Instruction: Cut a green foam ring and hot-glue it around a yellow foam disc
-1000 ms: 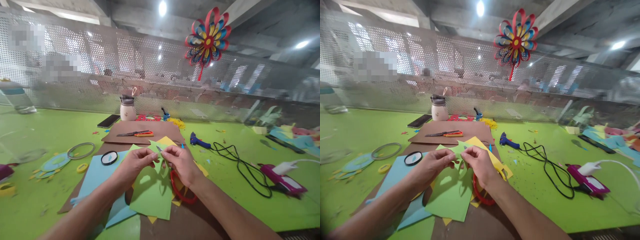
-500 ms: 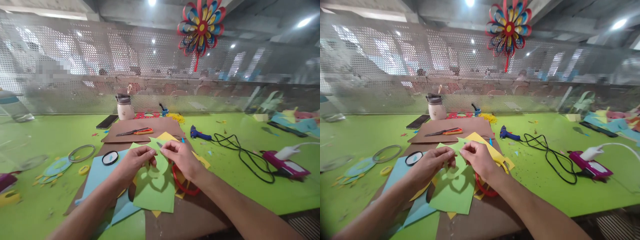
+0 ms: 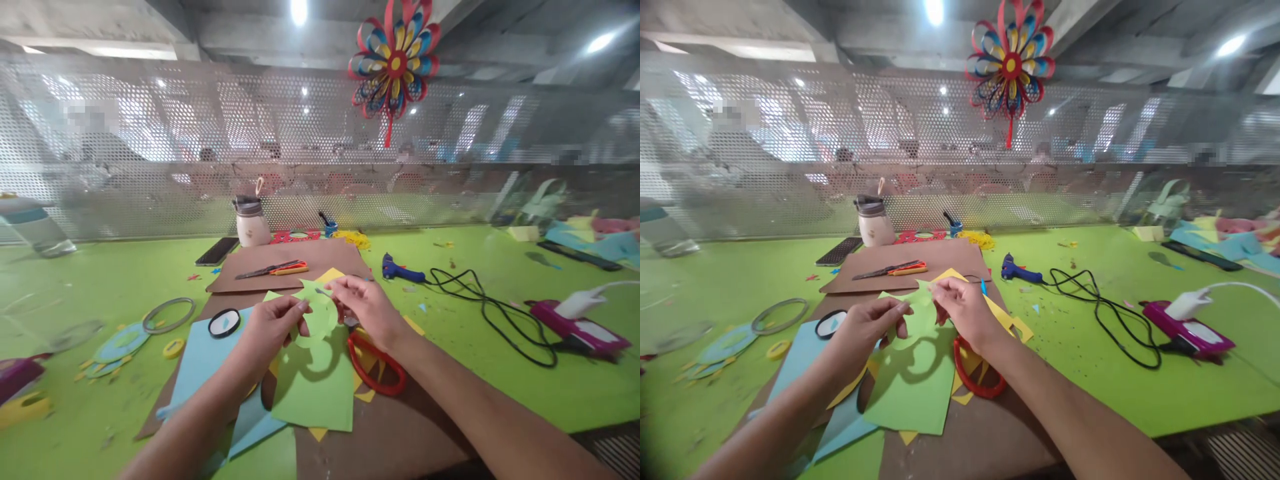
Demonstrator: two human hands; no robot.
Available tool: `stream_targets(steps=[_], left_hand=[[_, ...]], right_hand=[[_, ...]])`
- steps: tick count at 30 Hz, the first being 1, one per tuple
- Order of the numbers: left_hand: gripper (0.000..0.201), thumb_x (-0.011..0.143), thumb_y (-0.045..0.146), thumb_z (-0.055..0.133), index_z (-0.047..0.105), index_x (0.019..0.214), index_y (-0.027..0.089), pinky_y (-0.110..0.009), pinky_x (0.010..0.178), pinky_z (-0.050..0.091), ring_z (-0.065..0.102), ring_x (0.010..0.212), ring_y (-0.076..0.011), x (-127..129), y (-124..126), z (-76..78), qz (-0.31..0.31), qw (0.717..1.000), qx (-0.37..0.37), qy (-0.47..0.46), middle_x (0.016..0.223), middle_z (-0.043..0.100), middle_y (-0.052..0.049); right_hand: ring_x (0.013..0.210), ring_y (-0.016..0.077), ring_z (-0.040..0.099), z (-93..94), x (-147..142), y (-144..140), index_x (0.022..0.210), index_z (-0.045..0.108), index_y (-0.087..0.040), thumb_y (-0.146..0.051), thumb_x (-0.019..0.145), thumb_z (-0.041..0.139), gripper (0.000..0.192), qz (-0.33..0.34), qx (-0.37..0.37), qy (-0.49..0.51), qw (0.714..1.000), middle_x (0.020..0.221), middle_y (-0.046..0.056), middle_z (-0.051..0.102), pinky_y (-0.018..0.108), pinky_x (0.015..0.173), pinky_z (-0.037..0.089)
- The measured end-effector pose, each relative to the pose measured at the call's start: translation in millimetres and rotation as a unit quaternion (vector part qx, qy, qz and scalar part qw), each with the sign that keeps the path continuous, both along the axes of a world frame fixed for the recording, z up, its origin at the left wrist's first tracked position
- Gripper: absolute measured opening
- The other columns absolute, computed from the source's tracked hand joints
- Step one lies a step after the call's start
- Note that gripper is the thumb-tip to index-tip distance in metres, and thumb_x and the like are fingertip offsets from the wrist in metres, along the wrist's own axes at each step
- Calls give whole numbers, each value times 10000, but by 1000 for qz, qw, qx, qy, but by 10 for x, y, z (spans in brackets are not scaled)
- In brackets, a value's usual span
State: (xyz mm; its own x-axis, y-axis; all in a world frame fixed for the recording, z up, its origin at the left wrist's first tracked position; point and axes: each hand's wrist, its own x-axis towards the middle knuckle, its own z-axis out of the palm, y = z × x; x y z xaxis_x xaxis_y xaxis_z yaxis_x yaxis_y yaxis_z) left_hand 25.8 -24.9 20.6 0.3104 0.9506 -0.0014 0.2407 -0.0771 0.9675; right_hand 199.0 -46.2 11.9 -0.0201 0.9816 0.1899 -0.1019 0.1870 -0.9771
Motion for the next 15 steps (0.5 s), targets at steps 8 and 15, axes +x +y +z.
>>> stream_targets(steps=[8,15], left_hand=[[277,728,436,618,645,681,164,-227,421,315,404,429,-96,-8,-1,-16,50,997,63,-5,536,629,-3],[269,764,386,599,678,719,133,-243,509,425,544,588,-146,-5,-49,22,-25,995,-11,-92,677,672,-71]], right_hand=[[524,95,544,12,-7,-34,930,616,-173,-270,616,764,361,27,-29,42,998,623,-51,599,247,555,429],[527,96,526,10,40,16,920,619,-168,-205,644,699,289,-19,-12,42,999,603,-56,591,243,534,409]])
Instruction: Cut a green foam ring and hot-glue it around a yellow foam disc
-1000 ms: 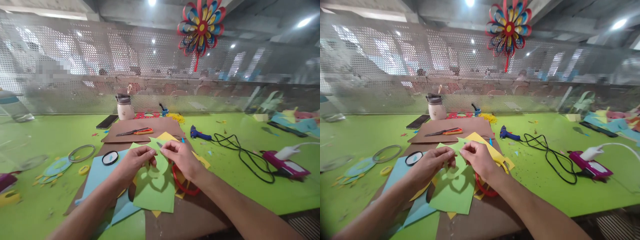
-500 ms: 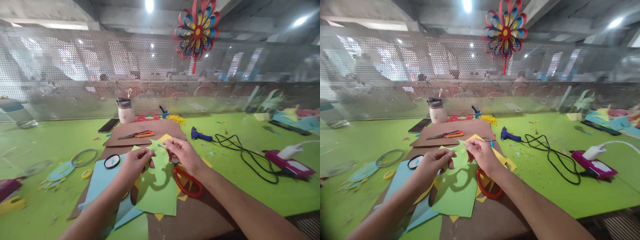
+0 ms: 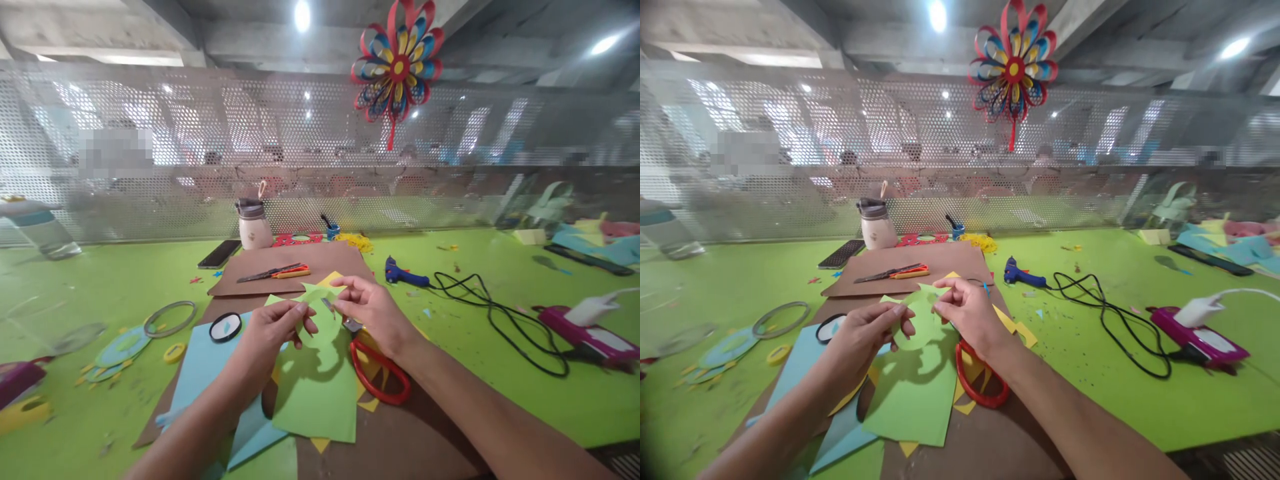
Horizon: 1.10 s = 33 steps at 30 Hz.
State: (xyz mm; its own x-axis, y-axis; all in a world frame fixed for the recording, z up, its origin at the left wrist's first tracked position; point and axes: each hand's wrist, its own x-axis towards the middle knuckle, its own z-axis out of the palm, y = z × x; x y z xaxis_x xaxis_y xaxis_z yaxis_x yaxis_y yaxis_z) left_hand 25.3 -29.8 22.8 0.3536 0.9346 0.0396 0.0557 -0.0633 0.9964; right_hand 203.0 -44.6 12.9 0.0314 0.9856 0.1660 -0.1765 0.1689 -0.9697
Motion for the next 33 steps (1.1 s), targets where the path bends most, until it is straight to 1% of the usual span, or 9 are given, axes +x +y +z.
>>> stream_targets(steps=[3,7,11,15,19,23,25,28,33], left_hand=[[248,736,366,633,684,737,124,-250,516,443,550,587,-147,5,-14,0,-19,998,-49,-30,700,674,-81],[201,728,317,639,681,726,121,-244,508,449,517,520,-115,22,-37,14,-37,995,-81,-47,703,673,-73],[194,749,304,617,672,739,118,-242,534,464,524,557,-122,28,-47,28,-41,993,-95,-60,710,665,-75],[216,780,314,584,670,769,116,-244,579,469,542,608,-135,15,-33,22,-37,993,-93,-68,729,672,-84],[286,806,385,548,657,769,123,-258,591,467,564,646,-156,6,-17,-5,-53,990,-90,-100,742,670,-85],[389,843,481,447,622,779,139,-247,543,458,575,627,-158,9,-17,-30,-69,983,-112,-129,699,664,-75],[389,850,484,431,605,771,145,-242,522,453,571,602,-154,9,-18,-34,-72,981,-122,-129,668,659,-67],[309,845,435,469,581,766,158,-235,505,448,557,565,-141,8,-18,-30,-61,983,-122,-120,654,664,-58],[194,814,302,546,542,685,157,-221,508,446,552,563,-126,17,-28,-7,-42,993,-96,-56,657,675,-62]], right_hand=[[534,104,547,-10,7,10,911,623,-172,-199,665,677,254,-19,16,-8,1000,604,-52,599,249,535,415],[556,117,575,-13,3,8,910,617,-176,-195,688,658,227,-36,38,-29,998,631,-48,595,263,555,429],[585,129,585,-4,-7,-10,925,615,-180,-195,699,651,230,-43,51,-50,997,671,-38,589,277,577,435],[583,130,572,0,-11,-26,937,614,-190,-215,712,647,229,-48,56,-58,996,661,-39,574,275,565,429],[572,127,564,-7,-8,-20,922,614,-192,-234,705,658,226,-46,54,-56,996,655,-41,566,274,558,432],[565,121,556,-12,-11,-24,912,618,-194,-223,698,665,220,-36,51,-55,997,645,-47,567,268,558,428],[568,118,550,-13,-14,-33,912,620,-194,-213,700,664,218,-30,50,-56,997,646,-47,571,266,561,429],[570,113,549,-12,-17,-46,919,621,-192,-199,706,660,217,-21,48,-59,997,657,-46,576,264,565,431],[563,112,554,4,-9,-50,915,640,-189,-172,697,666,221,-3,44,-65,997,649,-46,583,258,559,425]])
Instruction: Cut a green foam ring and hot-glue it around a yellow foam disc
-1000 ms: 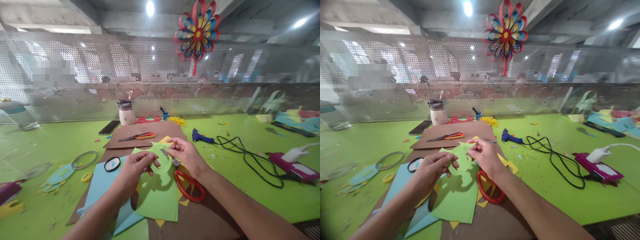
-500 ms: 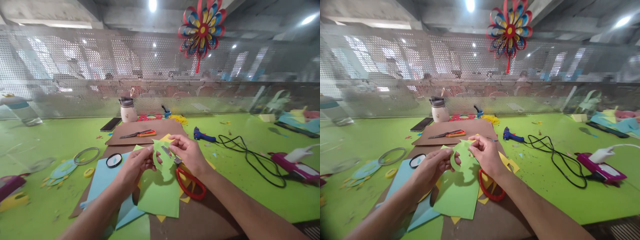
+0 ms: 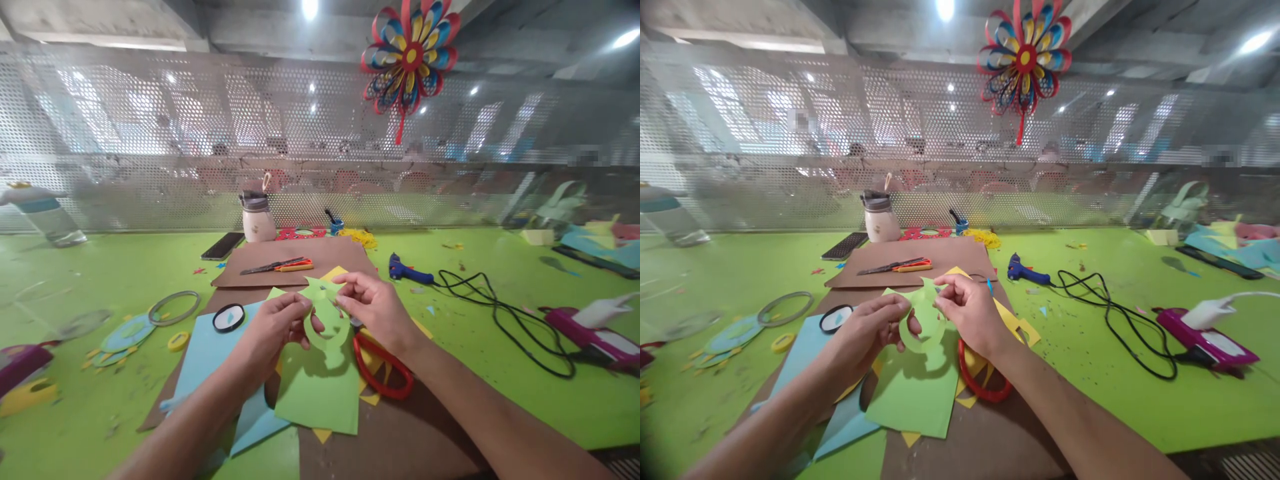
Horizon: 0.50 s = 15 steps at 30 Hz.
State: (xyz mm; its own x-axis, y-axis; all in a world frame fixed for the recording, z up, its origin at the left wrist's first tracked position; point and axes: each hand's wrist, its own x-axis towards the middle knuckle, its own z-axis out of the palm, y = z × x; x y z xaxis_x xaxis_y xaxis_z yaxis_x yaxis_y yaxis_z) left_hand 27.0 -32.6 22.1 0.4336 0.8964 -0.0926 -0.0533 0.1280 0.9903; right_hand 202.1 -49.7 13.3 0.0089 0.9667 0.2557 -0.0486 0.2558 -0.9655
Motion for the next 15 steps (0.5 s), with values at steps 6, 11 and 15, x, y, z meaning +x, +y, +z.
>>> stream_targets(steps=[6,11,15], left_hand=[[189,805,311,563,555,693,158,-224,513,458,519,539,-107,2,9,-10,5,1000,18,9,656,659,-42],[195,794,320,569,556,694,154,-222,496,452,507,516,-103,21,-6,-4,27,999,33,-1,640,659,-43],[187,787,309,572,557,686,152,-225,486,454,505,501,-104,41,-39,9,49,998,49,-5,617,650,-38]], right_hand=[[520,106,530,-1,-8,20,865,644,-174,-343,757,641,200,7,-25,40,999,618,-30,592,248,522,415],[515,126,561,-50,-13,49,859,621,-174,-496,812,540,335,12,-63,73,995,608,-13,608,266,526,441],[540,136,569,-64,-11,76,822,635,-162,-533,822,505,393,-27,-60,60,996,601,1,621,276,559,448]])
